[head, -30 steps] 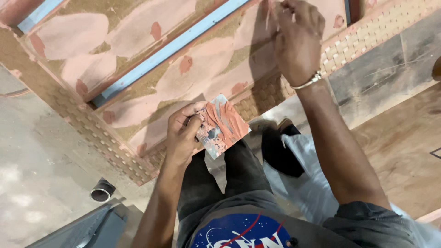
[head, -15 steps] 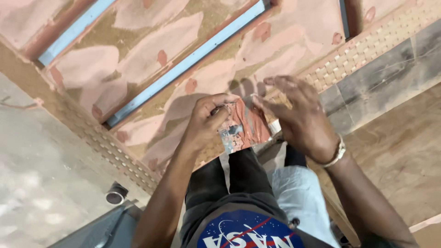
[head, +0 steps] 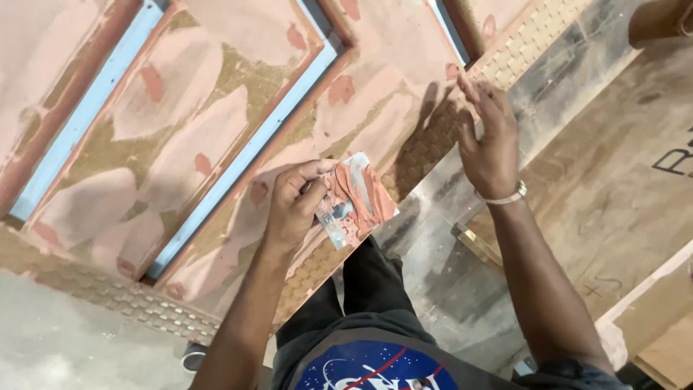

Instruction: The person applies pink wood filler to the recessed grooves of a large wooden door panel using a small putty knife. They repeatedly scoop filler from a palette and smooth it into the grooves. Another person works nearby on a similar panel.

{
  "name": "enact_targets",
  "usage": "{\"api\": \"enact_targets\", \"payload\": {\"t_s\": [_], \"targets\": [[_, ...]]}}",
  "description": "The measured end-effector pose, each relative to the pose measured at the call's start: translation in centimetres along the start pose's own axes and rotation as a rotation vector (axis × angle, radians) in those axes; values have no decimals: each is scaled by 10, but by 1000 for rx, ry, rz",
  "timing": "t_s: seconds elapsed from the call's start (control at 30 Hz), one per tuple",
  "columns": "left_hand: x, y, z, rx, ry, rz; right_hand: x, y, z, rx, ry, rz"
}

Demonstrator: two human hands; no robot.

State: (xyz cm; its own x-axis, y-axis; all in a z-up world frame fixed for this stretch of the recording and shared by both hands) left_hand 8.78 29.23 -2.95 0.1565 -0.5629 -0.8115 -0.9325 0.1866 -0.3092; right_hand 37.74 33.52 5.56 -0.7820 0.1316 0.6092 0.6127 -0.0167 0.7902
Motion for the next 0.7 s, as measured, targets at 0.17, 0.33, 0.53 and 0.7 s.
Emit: {"api": "enact_targets", "payload": {"t_s": [0.17,0.33,0.53,0.7], "targets": [[7,1,4,43,60,-39,0,-32,12,-107,151,-446],[4,-4,9,74,78,-102,14,-18,4,14,116,-199],[5,5,11,38,22,-68,2,-23,2,-164,94,-146],[13,15,11,20,23,-205,39,-21,-7,73,127,-3]]}}
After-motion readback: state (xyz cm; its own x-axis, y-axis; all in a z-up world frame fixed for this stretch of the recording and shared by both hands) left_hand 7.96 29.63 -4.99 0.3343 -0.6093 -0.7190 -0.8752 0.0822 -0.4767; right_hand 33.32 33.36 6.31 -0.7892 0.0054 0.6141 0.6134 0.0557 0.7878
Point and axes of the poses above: each hand's wrist, its own z-axis towards the middle knuckle, its own y-axis out of the back of the hand, x = y × z, the point moved 10 cm from there along z, towards the middle knuckle, and after that the axes turned 3 degrees about z, right-handed, at the moved point
